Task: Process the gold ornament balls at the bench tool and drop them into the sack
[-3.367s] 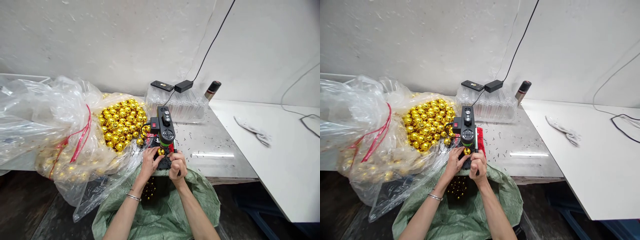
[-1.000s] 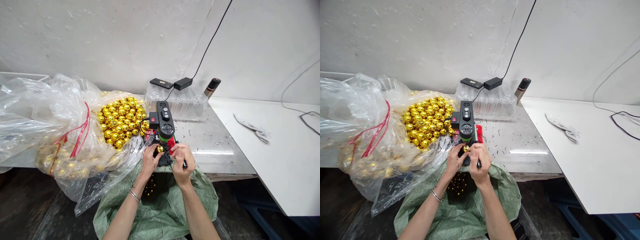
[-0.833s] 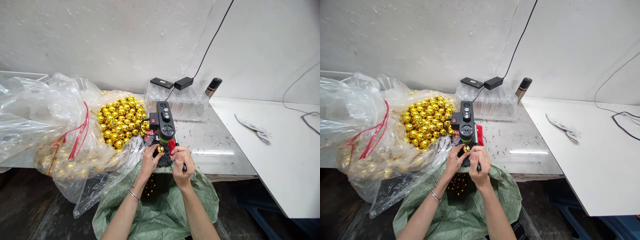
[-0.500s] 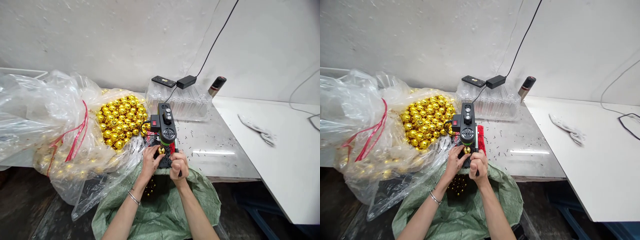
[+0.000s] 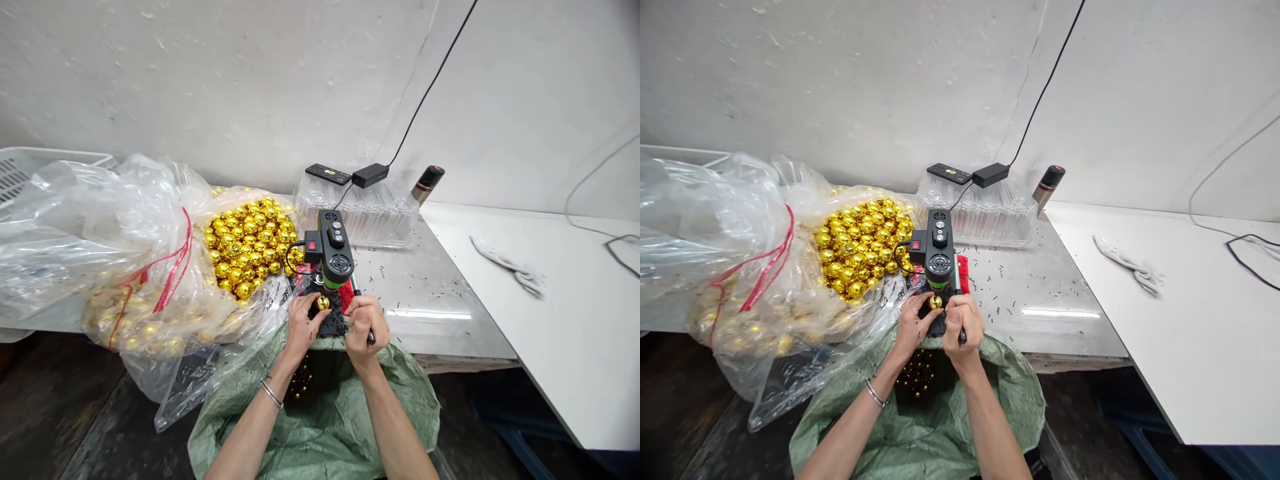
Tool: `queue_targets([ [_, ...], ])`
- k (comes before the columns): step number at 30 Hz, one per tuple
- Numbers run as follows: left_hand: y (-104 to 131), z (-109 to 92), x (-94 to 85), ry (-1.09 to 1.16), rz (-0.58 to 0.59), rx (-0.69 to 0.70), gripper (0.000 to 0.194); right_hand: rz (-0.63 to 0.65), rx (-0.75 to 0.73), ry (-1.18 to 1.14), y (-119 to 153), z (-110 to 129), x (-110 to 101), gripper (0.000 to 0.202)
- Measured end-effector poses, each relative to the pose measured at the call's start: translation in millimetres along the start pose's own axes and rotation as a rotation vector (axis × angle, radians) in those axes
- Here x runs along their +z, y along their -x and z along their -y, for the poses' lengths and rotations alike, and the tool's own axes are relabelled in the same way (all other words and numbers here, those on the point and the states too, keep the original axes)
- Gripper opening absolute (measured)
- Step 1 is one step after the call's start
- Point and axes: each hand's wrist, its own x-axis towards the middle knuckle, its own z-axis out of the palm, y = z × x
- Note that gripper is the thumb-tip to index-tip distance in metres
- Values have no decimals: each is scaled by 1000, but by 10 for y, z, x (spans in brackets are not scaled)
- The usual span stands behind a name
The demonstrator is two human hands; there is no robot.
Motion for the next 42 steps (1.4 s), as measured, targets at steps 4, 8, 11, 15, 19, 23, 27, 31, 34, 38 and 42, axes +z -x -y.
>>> queue_targets([
  [4, 315, -48, -135, 12, -9, 74, 32, -6, 138, -15, -256, 216, -4, 30],
  [8, 554, -66, -327, -48, 80, 166, 47, -5, 153, -18, -276, 259, 2, 32],
  [11, 289, -44, -406, -85, -4, 156, 43, -21, 136, -17, -213, 231, 14, 32],
  [15, -418, 69, -376, -300, -91, 37, 32, -23, 141, -22, -171, 211, 16, 32],
  [19, -806, 202, -280, -485, 50, -69, 36, 2, 139, -22, -161, 198, 2, 32],
  [23, -843, 247, -267, -459, 93, -106, 37, -4, 113, -27, -146, 184, 4, 32],
  [27, -793, 200, -398, -257, 22, -187, 32, -13, 104, -12, -154, 188, 8, 31],
  [31, -559, 97, -600, 257, 52, -361, 37, -9, 79, -20, -176, 200, 6, 32],
  [34, -318, 16, -650, 628, 140, -470, 41, -20, 91, -23, -179, 206, 14, 32],
  [38, -142, -25, -455, 614, 143, -545, 52, -25, 99, -14, -169, 201, 23, 31],
  [42, -107, 18, -193, 334, 108, -398, 43, -2, 70, -4, -166, 186, 5, 30],
])
